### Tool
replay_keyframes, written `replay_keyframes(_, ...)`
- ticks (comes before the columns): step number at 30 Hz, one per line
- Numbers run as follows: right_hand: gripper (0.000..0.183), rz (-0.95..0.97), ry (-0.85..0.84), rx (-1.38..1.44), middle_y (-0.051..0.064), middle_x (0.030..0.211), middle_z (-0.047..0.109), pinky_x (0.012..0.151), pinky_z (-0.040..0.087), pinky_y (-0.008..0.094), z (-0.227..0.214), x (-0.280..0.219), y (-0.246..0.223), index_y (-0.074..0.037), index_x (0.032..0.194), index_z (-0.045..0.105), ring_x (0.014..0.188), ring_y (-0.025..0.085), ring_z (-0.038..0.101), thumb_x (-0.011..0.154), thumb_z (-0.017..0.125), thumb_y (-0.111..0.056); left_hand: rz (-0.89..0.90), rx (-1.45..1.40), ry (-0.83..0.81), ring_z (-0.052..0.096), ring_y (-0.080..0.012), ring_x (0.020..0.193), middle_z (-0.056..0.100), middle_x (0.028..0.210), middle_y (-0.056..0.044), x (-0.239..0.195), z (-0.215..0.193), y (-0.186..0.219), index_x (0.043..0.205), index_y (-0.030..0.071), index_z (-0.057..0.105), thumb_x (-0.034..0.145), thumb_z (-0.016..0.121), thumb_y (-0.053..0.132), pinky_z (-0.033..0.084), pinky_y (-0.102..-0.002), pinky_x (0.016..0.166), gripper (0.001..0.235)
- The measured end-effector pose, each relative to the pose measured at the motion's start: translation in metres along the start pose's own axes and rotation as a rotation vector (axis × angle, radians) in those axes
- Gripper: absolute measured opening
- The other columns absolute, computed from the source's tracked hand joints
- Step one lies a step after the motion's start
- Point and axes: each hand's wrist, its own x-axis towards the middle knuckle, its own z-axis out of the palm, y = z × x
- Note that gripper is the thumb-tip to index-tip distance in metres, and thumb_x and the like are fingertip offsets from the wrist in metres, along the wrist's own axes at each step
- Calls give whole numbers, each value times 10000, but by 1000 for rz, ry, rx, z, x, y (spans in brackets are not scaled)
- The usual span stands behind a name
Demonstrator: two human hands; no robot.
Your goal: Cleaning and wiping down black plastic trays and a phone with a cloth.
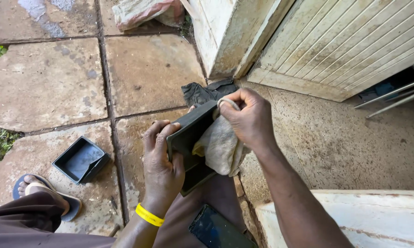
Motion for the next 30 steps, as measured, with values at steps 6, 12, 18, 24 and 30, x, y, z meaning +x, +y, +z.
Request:
replay_keyframes(6, 161, 138, -29, 143, -22, 742, 685, 563, 489, 231, -6, 8, 35, -51, 872, 719, 640, 43, 584, 861, 792, -194, 19, 0, 6, 538, -399, 1326, 524, 1360, -191, -7, 1, 1, 1300, 35, 596, 728, 513, -161, 461, -460, 1128, 610)
replay_keyframes(12, 197, 327, -89, 365, 37, 795, 715, 617, 528, 245, -5, 10, 67, -8, 894, 716, 682, 89, 630, 850, 780, -189, 36, 29, 14, 524, -394, 1325, 517, 1360, -188, -12, 0, 4, 1297, 29, 591, 725, 510, -160, 444, -457, 1141, 608)
replay_keyframes(18, 216, 441, -190, 541, 118, 902, 741, 787, 597, 305, -2, -3, 95, 22, 962, 679, 818, 154, 706, 883, 739, -169, 29, 25, 33, 535, -379, 1301, 524, 1343, -181, -12, -1, 2, 1290, 30, 589, 729, 497, -163, 444, -445, 1132, 600)
replay_keyframes(24, 197, 543, -229, 487, 127, 918, 752, 817, 602, 312, 0, -27, 106, 20, 952, 697, 846, 173, 722, 871, 719, -158, -4, 8, 24, 537, -376, 1295, 519, 1337, -188, -13, -1, 0, 1301, 33, 582, 731, 494, -162, 451, -437, 1120, 609)
replay_keyframes(30, 178, 627, -305, 408, 128, 886, 747, 758, 574, 341, -4, -53, 128, 25, 950, 698, 794, 188, 692, 873, 718, -134, -14, 11, 12, 543, -389, 1282, 510, 1334, -193, -9, 0, 0, 1309, 46, 576, 741, 494, -161, 461, -440, 1112, 610)
